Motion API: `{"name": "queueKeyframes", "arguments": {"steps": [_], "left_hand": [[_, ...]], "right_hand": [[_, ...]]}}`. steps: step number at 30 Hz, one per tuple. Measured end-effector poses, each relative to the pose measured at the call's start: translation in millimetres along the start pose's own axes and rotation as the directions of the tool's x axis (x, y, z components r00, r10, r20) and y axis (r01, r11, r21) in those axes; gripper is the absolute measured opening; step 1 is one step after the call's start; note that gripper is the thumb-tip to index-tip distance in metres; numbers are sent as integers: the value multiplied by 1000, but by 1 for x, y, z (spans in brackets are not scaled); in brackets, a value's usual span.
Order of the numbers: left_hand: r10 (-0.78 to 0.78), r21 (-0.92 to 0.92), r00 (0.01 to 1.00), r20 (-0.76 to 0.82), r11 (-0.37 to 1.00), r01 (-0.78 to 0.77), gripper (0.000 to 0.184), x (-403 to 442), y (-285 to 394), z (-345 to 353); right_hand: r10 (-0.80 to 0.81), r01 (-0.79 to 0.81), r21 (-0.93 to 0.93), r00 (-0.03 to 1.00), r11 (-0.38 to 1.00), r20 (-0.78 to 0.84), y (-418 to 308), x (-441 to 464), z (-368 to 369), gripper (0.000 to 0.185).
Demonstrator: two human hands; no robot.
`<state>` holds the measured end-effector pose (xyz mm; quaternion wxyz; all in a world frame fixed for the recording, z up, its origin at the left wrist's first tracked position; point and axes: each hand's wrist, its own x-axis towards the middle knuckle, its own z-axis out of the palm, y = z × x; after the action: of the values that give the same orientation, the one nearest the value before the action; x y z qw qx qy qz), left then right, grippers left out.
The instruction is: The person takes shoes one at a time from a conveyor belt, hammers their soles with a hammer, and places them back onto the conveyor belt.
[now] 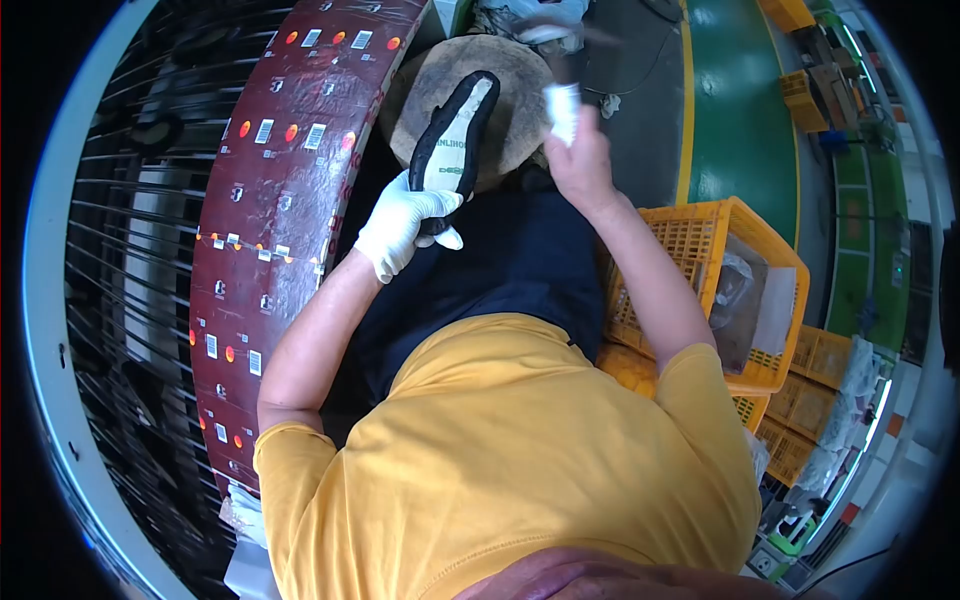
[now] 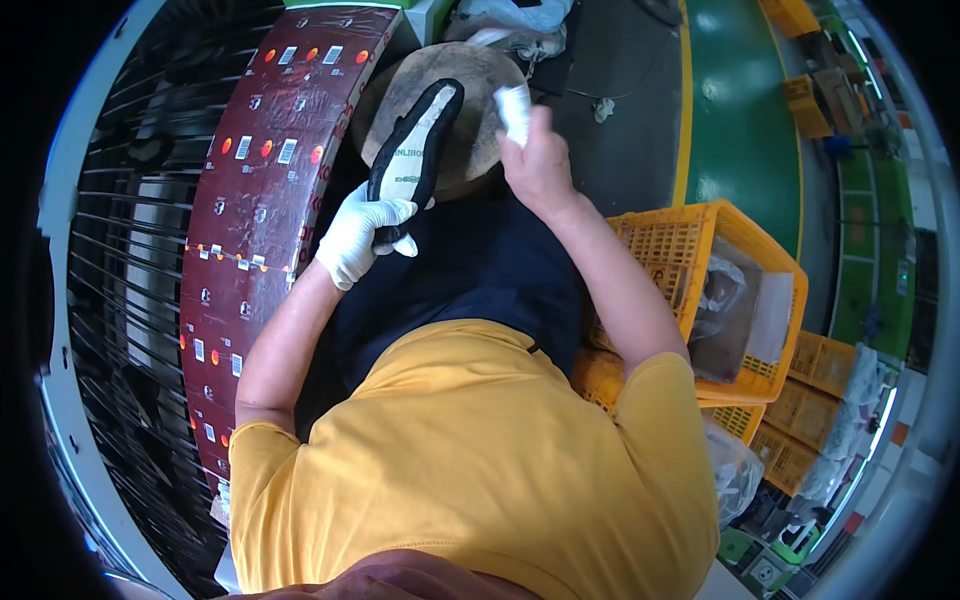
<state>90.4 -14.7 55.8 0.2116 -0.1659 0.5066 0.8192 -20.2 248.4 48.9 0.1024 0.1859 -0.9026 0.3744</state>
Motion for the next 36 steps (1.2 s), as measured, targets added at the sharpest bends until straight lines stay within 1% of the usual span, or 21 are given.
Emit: {"name": "queueKeyframes", "arguments": {"steps": [1, 4, 5, 7, 9, 10, 13, 14, 15, 17, 19, 21, 22, 23, 25, 27, 29, 31, 33, 34, 36], "left_hand": [[4, 2, 1000, -1, 1000, -4, 42, 0, 3, 1], [-13, -30, 1000, 15, 999, 14, 40, -1, 6, -1], [-7, -26, 1000, 17, 1000, 8, 40, -2, 3, -1], [5, -26, 1000, 24, 1000, -5, 40, 1, 1, 0], [0, 1, 1000, 26, 1000, 0, 40, 1, 1, -2], [4, 4, 1000, 22, 1000, -4, 40, 3, 1, -4], [-37, -7, 999, 21, 999, 37, 41, 1, -1, -6], [-19, 13, 1000, 4, 1000, 19, 43, -3, 3, 0], [8, 35, 1000, -14, 999, -7, 47, -5, 6, 3], [7, 23, 1000, -7, 1000, -7, 46, -4, 6, 4], [-1, 23, 1000, -6, 1000, 1, 45, -4, 6, 0], [0, -9, 1000, -2, 1000, 0, 44, -1, 3, -1], [-9, -11, 1000, 2, 1000, 9, 44, 0, 1, -1], [-2, -18, 1000, -3, 1000, 2, 44, 2, 1, -1], [8, -24, 1000, -10, 1000, -9, 44, 0, 3, 0], [-24, -13, 1000, -19, 1000, 24, 44, -3, 4, 1], [-19, -36, 1000, -11, 999, 18, 44, -1, -1, -1], [2, -60, 1000, -5, 998, -3, 45, 2, -2, -3], [-9, -37, 1000, 12, 999, 9, 44, 1, -1, -3], [-6, -37, 1000, 8, 999, 6, 44, 0, -1, -3], [0, -42, 1000, -11, 999, 0, 44, 0, -1, -4]], "right_hand": [[102, -24, -285, 960, 958, 261, 10, 4, -2, 42], [129, -138, 56, 981, 989, 145, -28, 10, -26, 37], [87, -99, 147, 993, 984, 84, -26, 10, -26, 39], [112, -100, 130, 990, 986, -87, -11, -1, -2, 40], [85, -32, -243, 974, 969, 208, 14, 2, -1, 41], [85, -25, -233, 963, 972, 254, 7, 6, -8, 38], [50, -55, 107, 998, 993, 48, -38, 17, -33, 33], [16, -5, 135, 996, 991, -85, -33, 14, -24, 34], [14, -3, 130, 996, 991, -85, -20, 11, -17, 34], [68, -43, -223, 992, 974, 104, 7, 2, -1, 35], [112, -65, -238, 975, 969, 191, 3, 0, -5, 35], [276, -306, 207, 948, 929, 161, -43, -1, -31, 34], [296, -309, 295, 951, 904, 89, -43, -12, -20, 32], [184, -176, 183, 983, 967, -23, -3, -29, 8, 30], [49, 14, -217, 958, 976, 281, -6, -32, -5, 30], [96, -73, -94, 959, 993, 267, -35, -31, -22, 33], [180, -211, 246, 973, 946, 142, -56, -38, -31, 36], [208, -216, 282, 976, 935, 58, -42, -50, -17, 37], [121, -76, -176, 958, 981, 260, -16, -54, -7, 37], [209, -209, -31, 935, 978, 288, -22, -50, -13, 37], [225, -269, 242, 955, 932, 195, -37, -41, -27, 38]]}}
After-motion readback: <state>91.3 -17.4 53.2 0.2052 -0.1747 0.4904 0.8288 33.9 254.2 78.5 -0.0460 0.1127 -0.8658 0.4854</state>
